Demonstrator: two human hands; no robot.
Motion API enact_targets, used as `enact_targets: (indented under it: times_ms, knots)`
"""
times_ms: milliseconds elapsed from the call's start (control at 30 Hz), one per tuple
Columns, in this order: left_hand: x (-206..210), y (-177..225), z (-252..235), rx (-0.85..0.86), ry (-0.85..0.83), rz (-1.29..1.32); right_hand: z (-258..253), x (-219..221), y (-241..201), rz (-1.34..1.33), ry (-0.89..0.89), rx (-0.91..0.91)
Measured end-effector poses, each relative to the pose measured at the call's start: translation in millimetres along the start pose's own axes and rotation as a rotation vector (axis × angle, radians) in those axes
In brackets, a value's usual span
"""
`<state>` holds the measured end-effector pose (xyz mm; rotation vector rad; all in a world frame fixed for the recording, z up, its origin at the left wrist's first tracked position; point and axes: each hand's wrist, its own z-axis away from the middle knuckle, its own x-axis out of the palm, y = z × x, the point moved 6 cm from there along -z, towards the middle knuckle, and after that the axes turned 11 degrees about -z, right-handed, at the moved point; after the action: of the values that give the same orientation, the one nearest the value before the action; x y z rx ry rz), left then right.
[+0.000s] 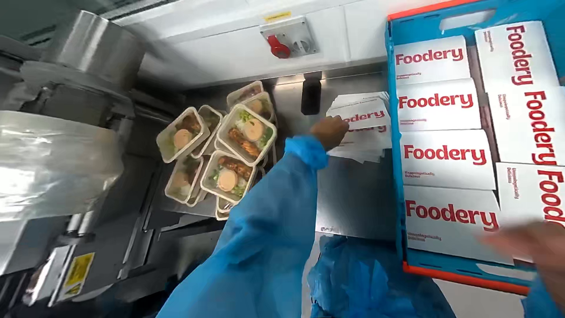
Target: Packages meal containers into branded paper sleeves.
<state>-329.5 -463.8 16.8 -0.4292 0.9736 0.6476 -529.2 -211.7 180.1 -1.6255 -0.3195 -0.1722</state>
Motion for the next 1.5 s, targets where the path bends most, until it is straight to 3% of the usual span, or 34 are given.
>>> enact_targets:
  times_ms: [100, 167, 200, 300, 400, 467, 600, 800, 967, 1100, 1167, 1333, 1500]
  knots:
    - [-20.8, 25.2, 126.9, -0.075, 0.679, -0.167, -33.8, -30.4, 82.3, 0.118, 0.238, 0.168]
    - [-0.5, 65.8, 205.7, -0.015, 0.9, -0.207, -58.7, -11.1, 110.0, 0.031, 0.223, 0.3]
    - [14.1, 85.9, 234.1, 0.036, 0.921, -0.189, -67.9, 5.2, 116.0, 0.045, 0.205, 0.319]
    - [45.2, 94.5, 284.6, 0.003, 0.738, -0.012, -79.7, 60.9, 123.5, 0.275, 0.087, 0.186]
    - [61.7, 25.6, 319.3, -0.291, 0.709, 0.35, -70.8, 115.4, 158.5, 0.345, -0.125, 0.184]
    - [97.7, 4.2, 332.4, -0.339, 0.623, 0.581, -56.4, 147.2, 191.4, 0.378, -0.181, 0.292]
    - [160.3, 10.7, 352.6, -0.189, 0.557, 0.814, -36.8, 192.5, 214.8, 0.675, -0.22, 0.387]
    - [208.6, -11.2, 377.1, -0.076, 0.768, 0.787, 8.2, 244.5, 192.9, 0.828, -0.227, 0.376]
    - [195.4, -36.3, 382.9, 0.039, 0.846, 0.863, 31.5, 279.0, 204.3, 0.492, -0.255, 0.603]
    - [193.3, -36.9, 382.1, 0.138, 0.788, 0.925, 46.5, 305.7, 234.5, 0.346, -0.3, 0.765]
    - [198.9, -29.9, 381.7, 0.217, 0.77, 0.921, 50.1, 314.7, 252.5, 0.283, -0.232, 0.768]
    - [206.4, -17.6, 396.7, 0.233, 0.598, 0.563, 39.9, 307.6, 233.2, 0.191, -0.045, 0.594]
    - [199.0, 6.7, 372.0, 0.509, 0.303, 0.828, 43.4, 288.1, 213.4, 0.409, 0.065, 0.575]
